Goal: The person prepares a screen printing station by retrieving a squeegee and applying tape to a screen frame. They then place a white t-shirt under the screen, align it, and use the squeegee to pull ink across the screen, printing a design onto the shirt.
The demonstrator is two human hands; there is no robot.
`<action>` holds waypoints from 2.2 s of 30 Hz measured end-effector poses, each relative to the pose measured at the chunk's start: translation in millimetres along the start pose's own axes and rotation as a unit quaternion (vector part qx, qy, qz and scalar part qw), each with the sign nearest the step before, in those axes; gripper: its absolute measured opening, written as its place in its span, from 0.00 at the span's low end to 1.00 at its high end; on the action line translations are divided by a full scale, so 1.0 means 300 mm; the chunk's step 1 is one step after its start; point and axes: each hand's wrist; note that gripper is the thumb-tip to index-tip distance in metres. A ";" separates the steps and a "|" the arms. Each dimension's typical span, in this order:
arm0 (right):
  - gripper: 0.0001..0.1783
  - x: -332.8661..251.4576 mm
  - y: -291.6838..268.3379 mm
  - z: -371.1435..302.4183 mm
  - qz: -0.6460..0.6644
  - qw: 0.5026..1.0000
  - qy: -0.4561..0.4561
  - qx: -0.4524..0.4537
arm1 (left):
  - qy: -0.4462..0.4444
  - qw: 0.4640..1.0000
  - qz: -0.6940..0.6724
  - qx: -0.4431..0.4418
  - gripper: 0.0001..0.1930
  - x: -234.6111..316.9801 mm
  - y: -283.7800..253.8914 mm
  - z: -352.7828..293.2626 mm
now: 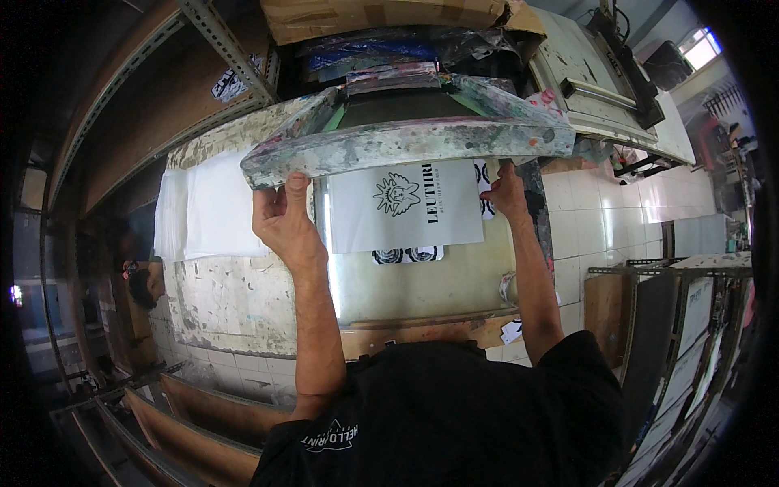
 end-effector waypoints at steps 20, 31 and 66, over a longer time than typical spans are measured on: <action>0.44 0.025 -0.035 -0.005 -0.035 0.995 -0.021 -0.087 | 0.003 1.000 0.005 0.003 0.17 0.008 0.011 0.001; 0.36 0.057 -0.018 -0.055 -0.039 0.996 -0.038 -0.071 | 0.003 1.000 -0.005 0.009 0.16 0.011 0.022 0.013; 0.13 0.030 -0.132 -0.175 -0.099 0.962 -0.245 -0.064 | -0.003 1.000 0.001 -0.008 0.21 0.007 0.009 0.011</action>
Point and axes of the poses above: each hand's wrist, its own z-axis towards the middle knuckle, its own y-axis out of the palm, x = y × z, and after that the axes turned 9 degrees about -z, right-handed
